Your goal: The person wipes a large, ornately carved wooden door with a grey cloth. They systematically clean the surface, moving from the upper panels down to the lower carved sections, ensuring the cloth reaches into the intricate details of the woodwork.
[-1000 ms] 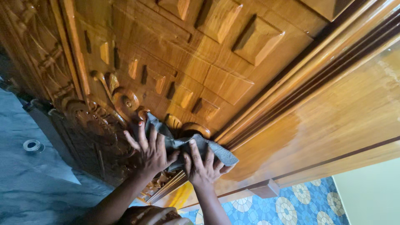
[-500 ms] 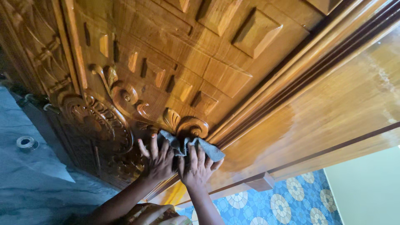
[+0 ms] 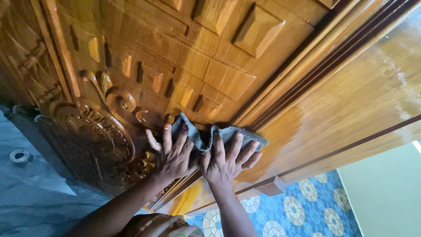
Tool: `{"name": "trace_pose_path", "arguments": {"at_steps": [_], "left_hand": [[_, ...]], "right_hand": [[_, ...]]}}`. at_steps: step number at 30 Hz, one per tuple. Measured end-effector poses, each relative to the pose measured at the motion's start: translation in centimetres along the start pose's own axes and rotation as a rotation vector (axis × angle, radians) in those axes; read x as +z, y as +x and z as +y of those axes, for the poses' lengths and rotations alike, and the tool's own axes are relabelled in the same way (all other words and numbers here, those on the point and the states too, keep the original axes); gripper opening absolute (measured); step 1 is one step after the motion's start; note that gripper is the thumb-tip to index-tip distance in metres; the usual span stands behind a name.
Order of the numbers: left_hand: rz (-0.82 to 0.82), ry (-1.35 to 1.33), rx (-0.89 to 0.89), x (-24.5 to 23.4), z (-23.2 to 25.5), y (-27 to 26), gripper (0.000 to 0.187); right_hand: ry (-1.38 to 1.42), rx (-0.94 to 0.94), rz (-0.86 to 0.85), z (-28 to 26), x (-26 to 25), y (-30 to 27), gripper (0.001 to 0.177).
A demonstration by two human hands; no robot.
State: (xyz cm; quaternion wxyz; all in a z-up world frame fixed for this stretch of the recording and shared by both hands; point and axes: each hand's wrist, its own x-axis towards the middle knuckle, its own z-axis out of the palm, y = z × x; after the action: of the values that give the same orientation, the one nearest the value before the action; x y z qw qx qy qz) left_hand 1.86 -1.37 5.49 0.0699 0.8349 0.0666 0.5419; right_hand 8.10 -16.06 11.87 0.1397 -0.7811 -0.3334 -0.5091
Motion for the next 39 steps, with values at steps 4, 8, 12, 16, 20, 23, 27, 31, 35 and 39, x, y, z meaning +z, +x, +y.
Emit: {"name": "trace_pose_path", "arguments": {"at_steps": [4,8,12,16,20,23,27,31,35,39], "left_hand": [[0.04,-0.009,-0.011,1.1,-0.4,-0.1,0.064],[0.07,0.031,-0.023,1.7,-1.0,-1.5,0.074],[0.045,0.071,0.001,2.0,-1.6,-3.5,0.074],[-0.081,0.074,-0.025,1.9,-0.9,-5.6,0.067],[-0.125,-0.132,-0.081,2.2,-0.7,-6.4,0.075],[-0.148,-0.161,-0.106,2.1,-0.3,-5.7,0.081],[-0.061,-0.106,-0.047,1.5,0.4,-2.3,0.087],[-0.023,-0.075,-0.002,0.4,1.7,2.4,0.081],[0.019,-0.06,0.041,-0.5,2.5,4.1,0.08],[0.062,-0.039,0.073,0.0,0.5,3.6,0.083]], "right_hand": [[0.032,0.007,-0.019,-0.3,-0.3,0.2,0.05],[0.069,0.016,-0.01,-0.5,0.7,-1.1,0.048],[0.104,-0.014,0.001,-0.4,2.2,-3.9,0.051],[0.061,-0.074,0.039,-0.4,4.1,-8.0,0.052],[0.054,-0.089,0.051,0.8,5.5,-11.9,0.058],[0.113,0.004,-0.043,1.3,4.9,-13.1,0.068],[0.062,0.121,-0.087,1.4,3.3,-11.0,0.077],[0.208,0.155,0.068,1.7,0.3,-6.2,0.076],[0.277,0.117,0.176,1.1,-1.3,-2.6,0.068],[0.023,0.096,-0.006,0.2,-1.1,-2.0,0.068]]}}
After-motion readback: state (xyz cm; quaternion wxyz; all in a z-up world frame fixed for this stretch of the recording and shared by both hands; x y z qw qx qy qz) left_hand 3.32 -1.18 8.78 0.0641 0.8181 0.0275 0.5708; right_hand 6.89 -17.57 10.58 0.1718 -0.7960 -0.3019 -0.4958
